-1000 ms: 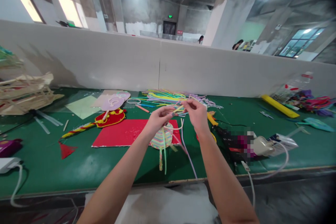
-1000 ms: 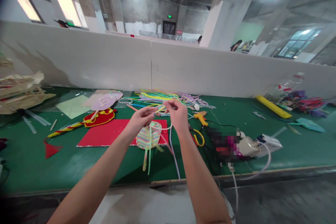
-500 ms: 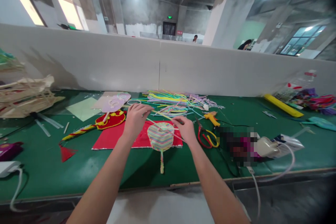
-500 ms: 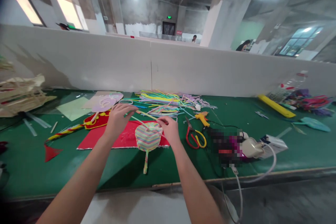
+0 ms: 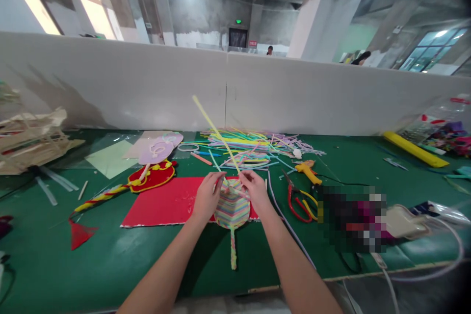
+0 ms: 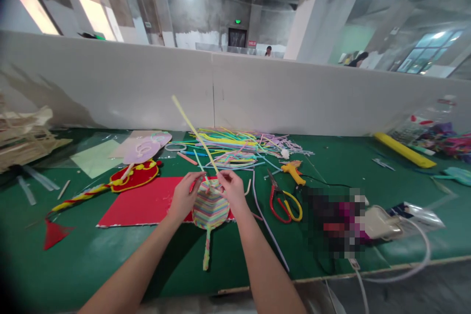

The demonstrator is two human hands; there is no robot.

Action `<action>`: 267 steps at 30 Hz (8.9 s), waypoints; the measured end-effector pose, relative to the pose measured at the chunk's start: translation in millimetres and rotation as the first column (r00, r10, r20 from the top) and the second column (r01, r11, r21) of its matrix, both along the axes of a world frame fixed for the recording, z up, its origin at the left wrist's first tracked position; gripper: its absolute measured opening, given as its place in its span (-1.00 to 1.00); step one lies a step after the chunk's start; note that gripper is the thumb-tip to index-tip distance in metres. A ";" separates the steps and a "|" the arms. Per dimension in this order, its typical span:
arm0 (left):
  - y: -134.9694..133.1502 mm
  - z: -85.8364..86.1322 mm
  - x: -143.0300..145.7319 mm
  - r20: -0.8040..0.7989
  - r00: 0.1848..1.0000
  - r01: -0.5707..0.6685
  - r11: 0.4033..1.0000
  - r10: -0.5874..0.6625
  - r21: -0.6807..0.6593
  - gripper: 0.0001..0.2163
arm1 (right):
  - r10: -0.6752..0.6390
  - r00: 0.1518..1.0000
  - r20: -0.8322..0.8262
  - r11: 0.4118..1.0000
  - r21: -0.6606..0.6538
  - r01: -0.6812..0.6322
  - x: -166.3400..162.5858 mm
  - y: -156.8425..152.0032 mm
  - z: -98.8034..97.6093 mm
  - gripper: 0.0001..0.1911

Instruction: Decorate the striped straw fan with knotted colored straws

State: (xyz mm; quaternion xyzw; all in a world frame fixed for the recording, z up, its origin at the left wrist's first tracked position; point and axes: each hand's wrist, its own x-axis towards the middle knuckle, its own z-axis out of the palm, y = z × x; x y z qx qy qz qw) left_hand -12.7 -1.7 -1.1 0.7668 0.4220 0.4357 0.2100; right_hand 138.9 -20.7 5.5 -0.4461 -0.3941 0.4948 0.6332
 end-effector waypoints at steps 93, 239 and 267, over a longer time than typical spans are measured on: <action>-8.2 2.1 10.7 0.438 0.862 0.444 0.795 -0.254 -0.413 -0.75 | 0.148 0.985 -0.083 0.988 0.051 -0.144 3.9 -4.8 -4.4 -0.76; -1.7 3.6 -4.7 0.546 0.823 0.479 0.711 -0.159 -0.515 -0.77 | 0.540 0.841 -0.029 0.830 -0.147 -0.538 1.5 -16.3 -0.5 -0.85; -2.5 7.4 -9.7 0.441 0.852 0.485 0.742 -0.282 -0.463 -0.82 | 0.568 0.817 -0.098 0.812 -0.096 -0.576 6.5 -14.9 1.1 -0.84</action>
